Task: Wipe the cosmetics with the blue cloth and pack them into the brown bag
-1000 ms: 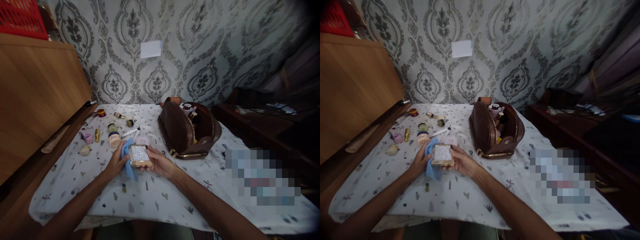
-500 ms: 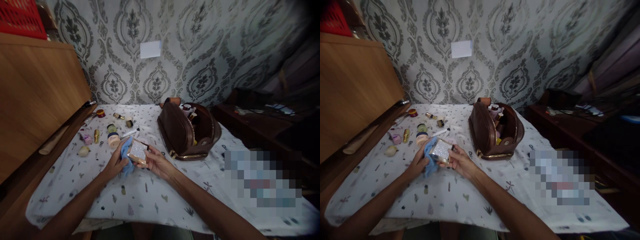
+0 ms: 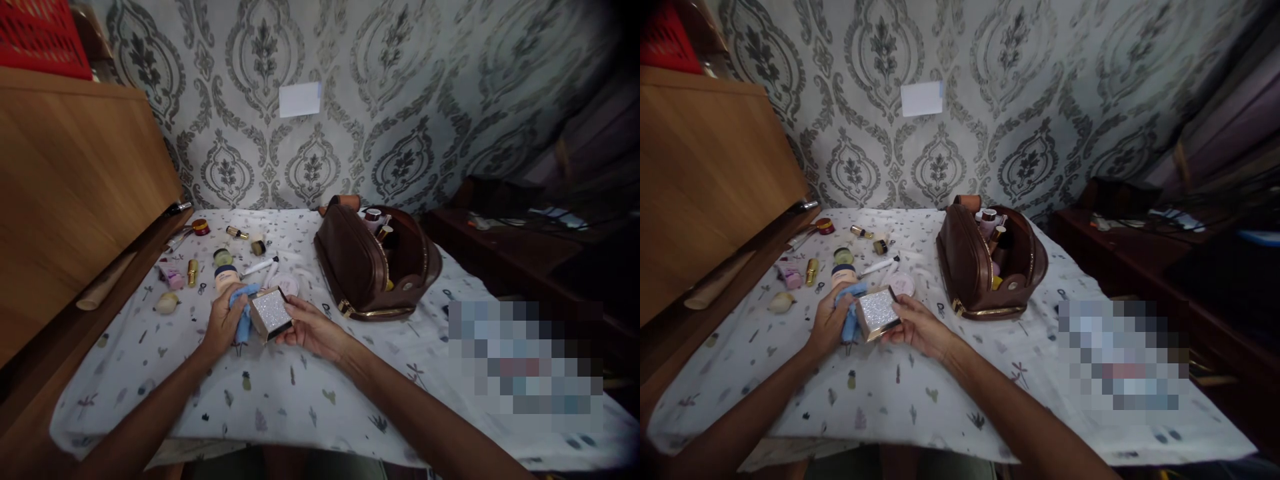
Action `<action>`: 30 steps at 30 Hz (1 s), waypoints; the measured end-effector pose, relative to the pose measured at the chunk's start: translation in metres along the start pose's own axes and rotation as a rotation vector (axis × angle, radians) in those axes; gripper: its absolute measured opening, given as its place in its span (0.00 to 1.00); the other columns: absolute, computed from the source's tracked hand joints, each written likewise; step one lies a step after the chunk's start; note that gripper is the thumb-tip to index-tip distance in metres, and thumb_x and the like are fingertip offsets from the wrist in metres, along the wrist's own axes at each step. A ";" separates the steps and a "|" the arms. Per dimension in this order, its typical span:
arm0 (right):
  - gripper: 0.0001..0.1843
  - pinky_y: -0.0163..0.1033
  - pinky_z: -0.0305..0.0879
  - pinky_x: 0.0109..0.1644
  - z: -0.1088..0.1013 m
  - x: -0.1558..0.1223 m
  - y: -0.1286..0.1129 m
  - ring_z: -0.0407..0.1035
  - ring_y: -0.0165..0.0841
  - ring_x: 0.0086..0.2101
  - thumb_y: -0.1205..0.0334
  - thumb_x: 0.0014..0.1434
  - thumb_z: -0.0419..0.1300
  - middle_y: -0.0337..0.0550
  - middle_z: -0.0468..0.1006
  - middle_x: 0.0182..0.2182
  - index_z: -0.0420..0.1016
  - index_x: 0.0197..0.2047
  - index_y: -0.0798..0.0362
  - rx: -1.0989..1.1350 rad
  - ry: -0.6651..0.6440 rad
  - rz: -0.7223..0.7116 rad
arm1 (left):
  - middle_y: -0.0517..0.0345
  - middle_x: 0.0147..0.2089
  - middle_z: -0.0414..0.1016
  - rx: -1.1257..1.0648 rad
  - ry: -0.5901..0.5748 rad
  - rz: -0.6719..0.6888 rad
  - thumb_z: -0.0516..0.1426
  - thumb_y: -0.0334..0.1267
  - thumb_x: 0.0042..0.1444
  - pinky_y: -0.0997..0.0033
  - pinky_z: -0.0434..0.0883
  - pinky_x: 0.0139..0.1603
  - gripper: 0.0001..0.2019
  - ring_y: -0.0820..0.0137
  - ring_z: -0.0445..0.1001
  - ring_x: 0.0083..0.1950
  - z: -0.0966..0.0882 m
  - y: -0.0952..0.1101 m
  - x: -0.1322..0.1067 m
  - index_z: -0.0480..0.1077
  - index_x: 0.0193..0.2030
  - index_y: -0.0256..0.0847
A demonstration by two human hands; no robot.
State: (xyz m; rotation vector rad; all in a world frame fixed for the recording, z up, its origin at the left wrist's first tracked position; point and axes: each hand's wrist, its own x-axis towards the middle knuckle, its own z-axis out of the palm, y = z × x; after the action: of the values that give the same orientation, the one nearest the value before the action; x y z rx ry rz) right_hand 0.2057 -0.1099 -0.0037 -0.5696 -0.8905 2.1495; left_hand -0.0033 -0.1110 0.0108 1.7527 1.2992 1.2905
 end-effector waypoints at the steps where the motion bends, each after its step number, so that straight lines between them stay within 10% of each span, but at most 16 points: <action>1: 0.24 0.30 0.69 0.27 0.000 0.000 0.000 0.79 0.33 0.27 0.52 0.54 0.70 0.41 0.81 0.30 0.64 0.45 0.53 0.000 -0.006 -0.010 | 0.51 0.44 0.77 -0.004 0.023 0.014 0.49 0.55 0.64 0.63 0.72 0.50 0.23 0.61 0.75 0.48 0.001 -0.001 -0.001 0.72 0.51 0.39; 8: 0.33 0.34 0.76 0.34 0.007 0.000 -0.003 0.80 0.33 0.32 0.59 0.52 0.72 0.42 0.82 0.40 0.60 0.56 0.49 0.061 0.049 -0.124 | 0.45 0.73 0.52 -0.102 -0.231 0.142 0.61 0.56 0.54 0.55 0.58 0.69 0.45 0.51 0.55 0.72 0.006 -0.008 -0.006 0.48 0.73 0.44; 17: 0.19 0.30 0.71 0.30 0.001 0.000 -0.001 0.74 0.26 0.26 0.55 0.51 0.72 0.33 0.75 0.24 0.67 0.35 0.53 0.094 0.133 -0.128 | 0.49 0.51 0.78 0.022 -0.140 0.164 0.52 0.51 0.64 0.62 0.70 0.54 0.23 0.59 0.75 0.51 -0.003 -0.005 0.000 0.72 0.57 0.37; 21: 0.22 0.26 0.64 0.24 0.001 -0.002 -0.004 0.74 0.25 0.26 0.59 0.48 0.75 0.37 0.78 0.28 0.72 0.42 0.56 0.052 0.076 -0.031 | 0.51 0.47 0.79 0.049 -0.050 0.158 0.52 0.49 0.64 0.64 0.71 0.51 0.20 0.62 0.76 0.47 -0.004 -0.004 0.000 0.75 0.51 0.38; 30: 0.33 0.31 0.74 0.35 0.004 0.001 0.000 0.77 0.28 0.32 0.68 0.45 0.75 0.40 0.80 0.38 0.66 0.52 0.53 0.086 0.023 -0.065 | 0.46 0.63 0.69 0.173 -0.033 0.355 0.50 0.48 0.66 0.54 0.65 0.63 0.24 0.57 0.67 0.64 0.001 -0.006 -0.002 0.63 0.66 0.44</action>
State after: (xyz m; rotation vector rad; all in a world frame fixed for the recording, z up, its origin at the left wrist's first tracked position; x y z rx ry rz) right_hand 0.2029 -0.1108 -0.0014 -0.5141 -0.7898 2.1075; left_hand -0.0044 -0.1111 0.0042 2.1926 1.1434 1.3615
